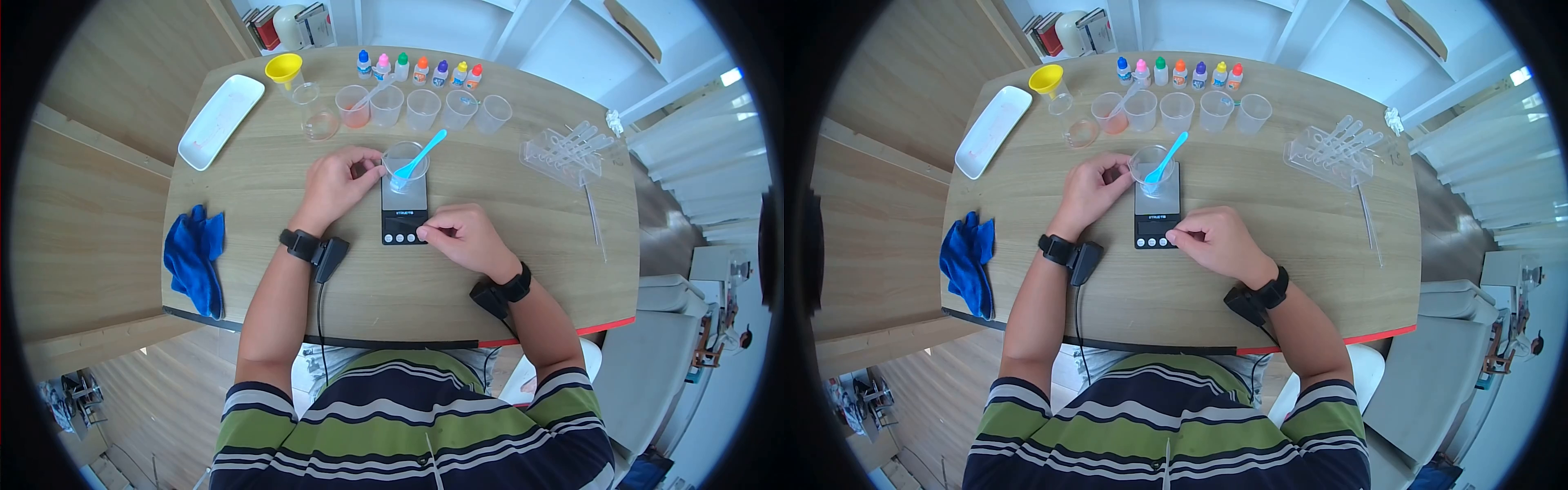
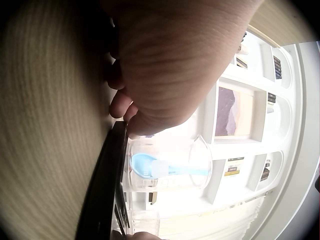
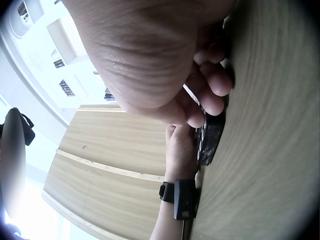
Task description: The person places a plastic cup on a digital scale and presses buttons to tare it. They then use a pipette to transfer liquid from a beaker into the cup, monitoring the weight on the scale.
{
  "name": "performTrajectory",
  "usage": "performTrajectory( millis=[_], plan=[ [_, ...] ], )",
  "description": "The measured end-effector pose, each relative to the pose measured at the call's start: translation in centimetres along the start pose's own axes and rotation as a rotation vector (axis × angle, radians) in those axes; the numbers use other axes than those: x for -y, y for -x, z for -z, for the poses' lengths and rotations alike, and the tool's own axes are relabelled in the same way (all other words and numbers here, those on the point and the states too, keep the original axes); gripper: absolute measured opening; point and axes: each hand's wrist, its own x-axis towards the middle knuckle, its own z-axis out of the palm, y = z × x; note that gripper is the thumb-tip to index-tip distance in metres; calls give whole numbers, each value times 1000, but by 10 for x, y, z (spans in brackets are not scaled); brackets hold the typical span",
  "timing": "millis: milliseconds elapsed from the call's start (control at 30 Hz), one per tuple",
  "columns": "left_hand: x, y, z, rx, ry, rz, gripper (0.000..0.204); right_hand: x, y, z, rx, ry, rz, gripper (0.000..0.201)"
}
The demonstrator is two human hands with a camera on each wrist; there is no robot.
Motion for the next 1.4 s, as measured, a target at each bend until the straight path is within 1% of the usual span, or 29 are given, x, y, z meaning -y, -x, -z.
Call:
performTrajectory(
  millis=[733,1400],
  plan=[
    [3,-1,-1,2,2,2,28,2,0,1,17,-8,-27,14],
    [5,-1,-2,12,14,5,28,1,-1,0,-1,19,6,14]
  ],
)
